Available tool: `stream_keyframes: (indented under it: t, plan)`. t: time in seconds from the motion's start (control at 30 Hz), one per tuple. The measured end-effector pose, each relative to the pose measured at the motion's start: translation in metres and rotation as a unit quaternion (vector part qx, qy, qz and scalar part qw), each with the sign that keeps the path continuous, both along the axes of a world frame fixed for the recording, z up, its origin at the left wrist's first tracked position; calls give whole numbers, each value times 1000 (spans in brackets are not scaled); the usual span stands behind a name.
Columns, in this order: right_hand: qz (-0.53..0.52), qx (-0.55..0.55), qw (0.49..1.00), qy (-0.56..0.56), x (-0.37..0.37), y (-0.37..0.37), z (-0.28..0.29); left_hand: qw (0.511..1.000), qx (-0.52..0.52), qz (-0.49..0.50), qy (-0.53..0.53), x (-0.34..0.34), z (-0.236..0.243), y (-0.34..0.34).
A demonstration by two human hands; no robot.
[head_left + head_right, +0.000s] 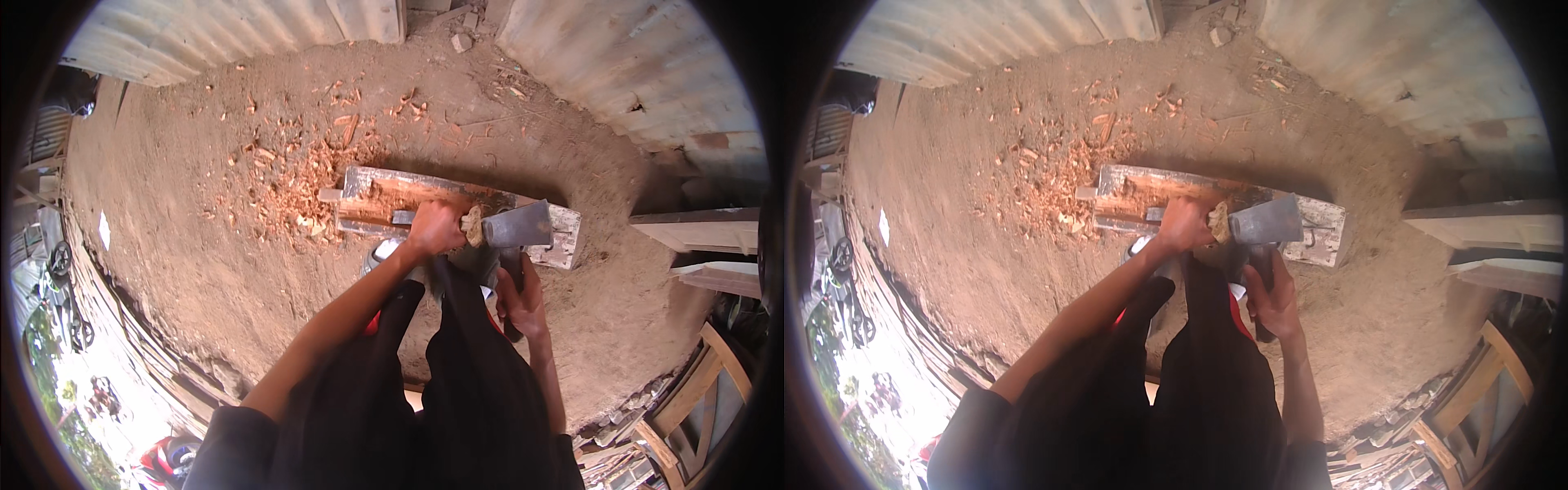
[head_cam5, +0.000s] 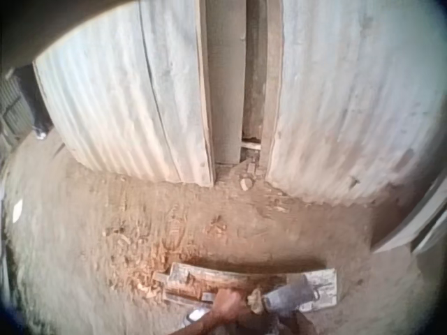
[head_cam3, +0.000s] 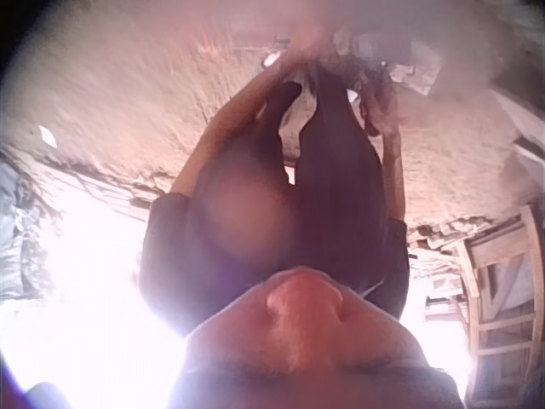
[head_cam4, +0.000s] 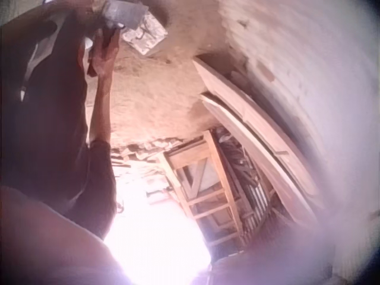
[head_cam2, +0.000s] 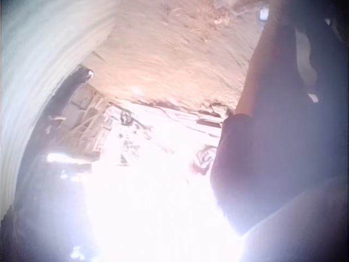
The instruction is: The person uses a chisel and mallet to carve a rectangular wooden block placed on the ground. They repeatedly strike the chisel to remove wood shavings and occasionally clear debris from the carved area.
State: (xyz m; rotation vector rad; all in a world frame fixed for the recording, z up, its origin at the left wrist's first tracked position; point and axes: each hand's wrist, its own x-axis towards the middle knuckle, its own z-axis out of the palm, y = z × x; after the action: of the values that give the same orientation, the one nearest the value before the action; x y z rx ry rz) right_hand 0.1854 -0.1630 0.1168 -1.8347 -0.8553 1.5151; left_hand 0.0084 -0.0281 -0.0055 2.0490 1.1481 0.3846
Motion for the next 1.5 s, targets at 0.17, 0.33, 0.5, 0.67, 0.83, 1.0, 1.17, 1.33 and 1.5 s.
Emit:
stream_keyframes:
  t: [0.17,0.33,0.5,0.67,0.83,1.0,1.17,1.33,1.5]
  plan:
    - [-154,70,985,26,4,9,14,1000,-12,1,21,-3,-9,1]
    - [-88,56,995,-6,-11,-8,-8,1000,-16,-11,16,-2,-3,0]
    - [-63,56,996,-6,11,-10,-2,998,-27,-25,50,-5,-1,1]
    - [-251,114,959,68,-25,-6,-13,1000,10,3,22,-4,-5,0]
    - [25,19,1000,3,13,-2,-12,1000,-10,24,17,-4,2,-1]
    - [-117,87,989,-1,-8,3,-4,1000,-7,19,15,-2,-3,0]
    - [-23,9,1000,-19,8,-1,-9,999,3,28,31,-5,3,-2]
    - [-164,110,979,50,-22,-2,-15,999,11,48,-8,-3,-7,-3]
    - [-14,-4,1000,25,-3,5,-11,999,16,29,30,-11,-11,-6]
